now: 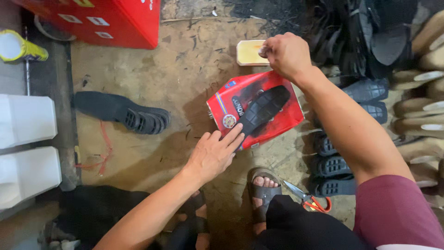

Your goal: The person repeatedly wipes the textured surface of black shoe soles using a small white cloth. They pick up each sole, wipe it thoroughly, and place it back on the floor. The process is repeated for multiple soles in a workshop setting.

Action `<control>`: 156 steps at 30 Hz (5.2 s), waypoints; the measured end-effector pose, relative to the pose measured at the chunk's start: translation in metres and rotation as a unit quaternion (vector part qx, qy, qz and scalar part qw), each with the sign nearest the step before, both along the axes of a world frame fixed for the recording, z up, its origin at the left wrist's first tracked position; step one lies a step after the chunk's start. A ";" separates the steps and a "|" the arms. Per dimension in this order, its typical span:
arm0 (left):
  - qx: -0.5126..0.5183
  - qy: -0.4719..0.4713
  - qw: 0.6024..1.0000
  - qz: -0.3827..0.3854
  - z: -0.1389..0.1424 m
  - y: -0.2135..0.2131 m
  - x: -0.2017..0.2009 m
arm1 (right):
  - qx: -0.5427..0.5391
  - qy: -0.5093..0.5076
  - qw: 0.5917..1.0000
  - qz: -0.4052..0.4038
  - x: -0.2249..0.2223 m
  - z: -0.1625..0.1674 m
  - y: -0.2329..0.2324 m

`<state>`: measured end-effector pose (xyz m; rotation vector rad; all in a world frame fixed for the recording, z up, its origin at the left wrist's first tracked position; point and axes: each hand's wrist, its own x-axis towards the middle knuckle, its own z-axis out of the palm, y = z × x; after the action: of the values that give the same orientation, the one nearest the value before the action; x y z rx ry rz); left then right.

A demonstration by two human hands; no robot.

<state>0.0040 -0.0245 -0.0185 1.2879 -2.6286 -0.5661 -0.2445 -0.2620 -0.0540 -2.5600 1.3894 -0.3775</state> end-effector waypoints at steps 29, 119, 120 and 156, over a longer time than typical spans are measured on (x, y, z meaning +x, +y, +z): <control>-0.003 0.161 0.986 0.049 -0.011 0.003 0.007 | 0.240 -0.288 0.919 -0.122 -0.015 0.068 0.107; 0.366 0.492 0.698 0.370 -0.104 0.029 0.006 | 0.009 0.014 0.966 0.258 0.015 0.072 0.192; 0.369 0.494 0.695 0.369 -0.105 0.027 0.006 | -0.006 -0.003 0.971 0.238 0.016 0.072 0.196; 0.418 0.432 0.733 0.320 -0.095 0.012 0.015 | -0.126 -0.016 0.990 -0.056 -0.025 0.045 0.107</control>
<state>0.0191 -0.0128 -0.1135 1.4421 -1.0331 -1.7519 -0.2693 -0.1548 -0.0086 -2.6632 1.5683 -0.6477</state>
